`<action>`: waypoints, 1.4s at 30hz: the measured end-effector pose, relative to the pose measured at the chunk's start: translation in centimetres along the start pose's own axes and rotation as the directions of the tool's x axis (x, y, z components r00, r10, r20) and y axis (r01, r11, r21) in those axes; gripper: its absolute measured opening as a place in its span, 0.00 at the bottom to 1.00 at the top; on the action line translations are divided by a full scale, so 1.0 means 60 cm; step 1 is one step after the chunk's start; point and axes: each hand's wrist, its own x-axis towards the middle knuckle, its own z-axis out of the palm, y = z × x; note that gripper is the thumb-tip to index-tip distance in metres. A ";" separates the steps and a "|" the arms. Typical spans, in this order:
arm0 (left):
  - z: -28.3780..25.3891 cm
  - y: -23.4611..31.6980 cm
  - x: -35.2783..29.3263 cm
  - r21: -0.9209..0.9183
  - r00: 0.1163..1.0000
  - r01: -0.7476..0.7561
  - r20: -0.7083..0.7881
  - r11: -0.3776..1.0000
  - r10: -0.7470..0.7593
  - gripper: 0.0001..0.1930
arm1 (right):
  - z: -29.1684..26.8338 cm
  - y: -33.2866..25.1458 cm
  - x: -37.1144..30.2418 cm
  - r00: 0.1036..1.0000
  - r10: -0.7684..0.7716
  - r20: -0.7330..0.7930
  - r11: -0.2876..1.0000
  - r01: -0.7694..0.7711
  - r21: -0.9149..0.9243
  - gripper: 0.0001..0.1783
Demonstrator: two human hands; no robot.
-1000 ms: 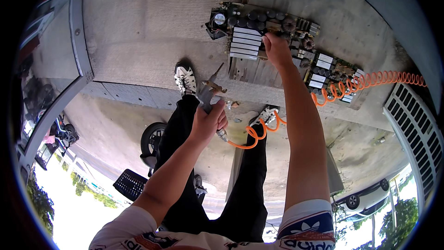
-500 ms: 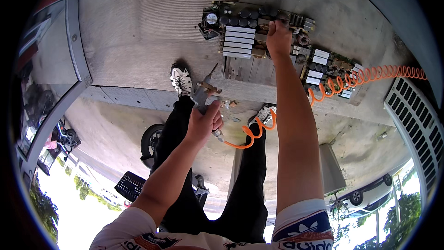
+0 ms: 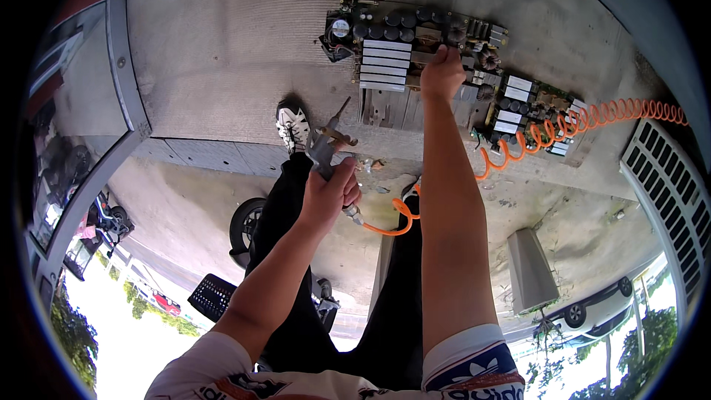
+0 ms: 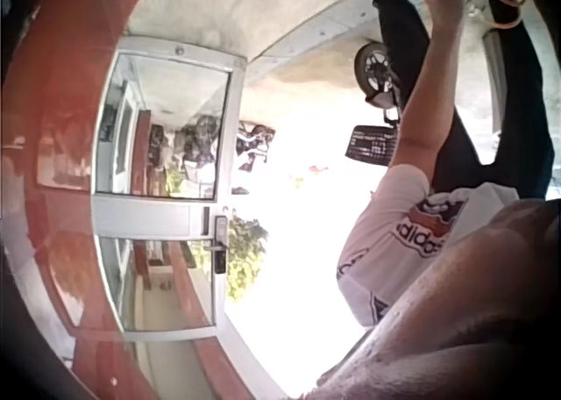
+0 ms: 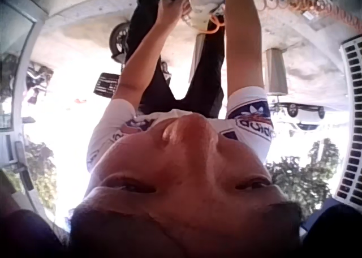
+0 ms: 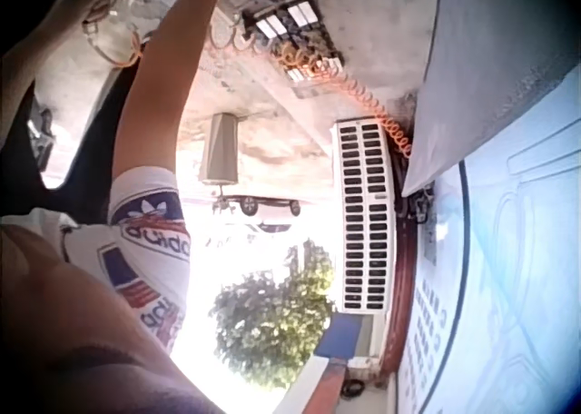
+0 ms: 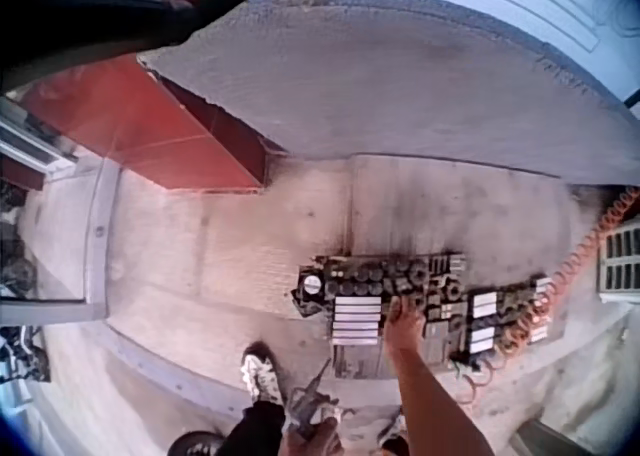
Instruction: The person cleans several electronic circuit boards with a handheld air compressor gun while standing outdoors.
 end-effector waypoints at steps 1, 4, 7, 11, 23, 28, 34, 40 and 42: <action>0.006 0.007 -0.006 0.029 0.999 -0.008 -0.034 1.000 0.009 0.10 | 0.009 -0.026 -0.033 0.989 -0.132 0.063 0.991 0.131 0.032 0.15; 0.005 0.001 -0.004 0.031 1.000 -0.006 -0.016 0.999 0.006 0.15 | 0.008 -0.032 -0.056 0.984 -0.082 0.157 0.997 0.079 0.020 0.14; 0.003 0.001 -0.001 0.029 1.000 -0.011 -0.008 1.000 0.011 0.19 | 0.003 -0.011 -0.036 1.000 0.024 -0.018 0.999 -0.023 0.023 0.13; 0.005 -0.002 -0.001 0.028 1.000 -0.004 0.001 1.000 0.004 0.20 | 0.003 -0.013 -0.051 0.989 -0.134 0.065 0.991 0.131 0.040 0.12; 0.009 0.006 -0.010 0.021 1.000 -0.019 -0.018 1.000 0.020 0.20 | -0.009 -0.014 -0.054 0.996 0.016 0.087 0.999 -0.019 0.031 0.13; 0.012 -0.003 -0.012 0.028 1.000 -0.019 0.012 0.999 0.019 0.21 | -0.004 -0.019 -0.062 0.981 -0.130 0.141 0.991 0.127 0.031 0.14; 0.001 -0.001 -0.010 0.040 1.000 -0.004 -0.017 0.999 0.005 0.21 | 0.002 -0.038 -0.079 0.991 -0.079 0.110 0.997 0.077 0.016 0.14; 0.000 0.004 -0.011 0.017 1.000 -0.013 -0.020 1.000 0.013 0.20 | 0.019 -0.046 -0.086 0.994 -0.011 0.104 0.994 -0.001 0.112 0.13; 0.001 0.003 -0.013 0.022 1.000 0.000 -0.015 1.000 0.000 0.20 | 0.029 -0.060 -0.103 0.971 -0.149 0.189 0.984 0.126 0.129 0.12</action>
